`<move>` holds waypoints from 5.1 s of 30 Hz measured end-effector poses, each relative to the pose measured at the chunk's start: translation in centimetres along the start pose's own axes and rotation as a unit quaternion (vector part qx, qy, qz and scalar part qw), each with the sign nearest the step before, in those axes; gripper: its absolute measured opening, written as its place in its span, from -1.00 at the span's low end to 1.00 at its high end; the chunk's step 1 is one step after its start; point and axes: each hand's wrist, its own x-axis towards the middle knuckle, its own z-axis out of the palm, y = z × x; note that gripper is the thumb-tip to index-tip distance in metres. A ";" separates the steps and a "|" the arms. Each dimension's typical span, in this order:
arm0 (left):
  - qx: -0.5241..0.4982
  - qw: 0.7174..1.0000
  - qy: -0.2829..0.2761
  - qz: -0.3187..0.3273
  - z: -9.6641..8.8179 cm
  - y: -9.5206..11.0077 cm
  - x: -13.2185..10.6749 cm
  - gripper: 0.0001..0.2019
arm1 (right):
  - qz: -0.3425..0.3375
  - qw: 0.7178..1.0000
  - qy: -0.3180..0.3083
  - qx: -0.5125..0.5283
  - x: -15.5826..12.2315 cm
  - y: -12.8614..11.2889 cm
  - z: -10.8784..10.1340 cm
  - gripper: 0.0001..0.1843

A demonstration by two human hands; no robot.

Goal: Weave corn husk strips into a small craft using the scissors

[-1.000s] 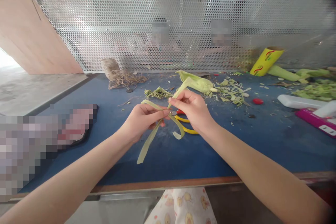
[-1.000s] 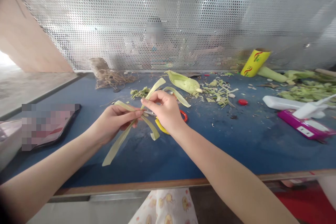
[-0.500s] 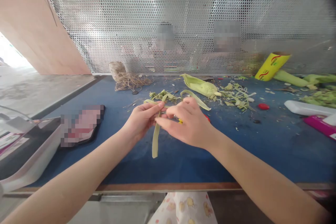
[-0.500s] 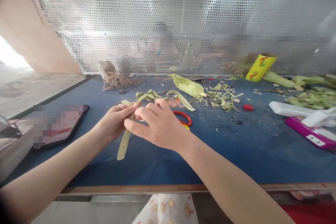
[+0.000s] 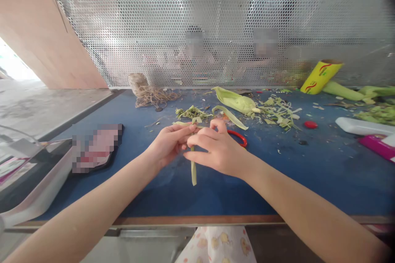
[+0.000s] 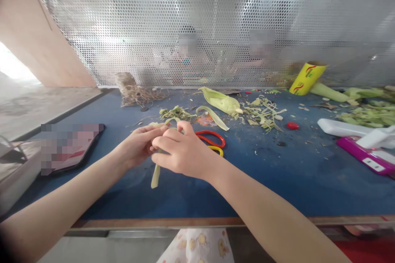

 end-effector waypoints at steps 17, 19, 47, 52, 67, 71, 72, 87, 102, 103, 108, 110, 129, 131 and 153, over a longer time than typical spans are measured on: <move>0.141 0.983 -0.021 0.118 0.1 -0.2 -0.4 -0.78 | 0.494 0.760 0.093 0.413 0.7 2.0 -0.1 -0.71; 0.145 0.982 -0.018 0.122 0.3 -0.2 -0.6 -0.79 | 0.489 0.772 0.078 0.399 0.7 1.9 -0.4 -0.70; 0.266 0.955 -0.056 0.114 0.1 0.2 -0.8 -0.84 | 0.220 0.939 0.016 0.265 0.0 3.4 -1.4 -0.95; 0.270 0.952 -0.090 0.110 0.3 0.0 -0.9 -0.85 | 0.235 0.940 -0.001 0.248 0.0 3.3 -1.0 -0.92; 0.271 0.954 -0.085 0.097 0.4 0.0 -0.9 -0.84 | 0.289 0.923 -0.098 0.235 0.2 2.8 -1.1 -0.81; 0.297 0.947 -0.076 0.099 0.3 0.0 -0.9 -0.84 | 0.272 0.924 -0.119 0.242 0.1 3.2 -1.3 -0.84; 0.300 0.946 -0.073 0.100 0.3 0.1 -1.0 -0.84 | 0.259 0.928 -0.121 0.238 0.0 3.3 -1.3 -0.87; 0.297 0.949 -0.053 0.096 0.1 0.7 -1.1 -0.80 | 0.159 0.943 -0.101 0.273 0.3 3.2 -2.5 -0.86; 0.306 0.947 -0.078 0.057 -0.1 0.4 -1.0 -0.79 | 0.214 0.935 -0.114 0.259 0.0 2.4 -1.9 -0.88; 0.300 0.949 -0.077 0.052 -0.1 0.4 -1.0 -0.78 | 0.223 0.932 -0.105 0.265 0.0 2.4 -1.7 -0.85; 0.250 0.965 -0.083 0.020 -0.1 0.5 -1.0 -0.75 | 0.218 0.941 -0.044 0.256 0.0 2.4 -1.2 -0.84; 0.221 0.972 -0.078 -0.001 0.0 0.6 -1.1 -0.78 | 0.173 0.959 -0.013 0.226 0.0 2.5 -1.3 -0.94; 0.238 0.964 -0.113 0.022 -0.1 0.1 -1.2 -0.85 | 0.115 0.984 -0.027 0.134 0.1 2.7 -1.6 -0.83; 0.273 0.954 -0.115 0.050 0.0 0.1 -1.3 -0.82 | 0.123 0.984 -0.009 0.126 0.0 2.5 -1.3 -0.81; 0.447 0.854 -0.116 0.240 0.3 0.6 -2.2 -0.67 | 0.413 0.803 -0.029 0.429 0.6 2.4 -0.5 -0.58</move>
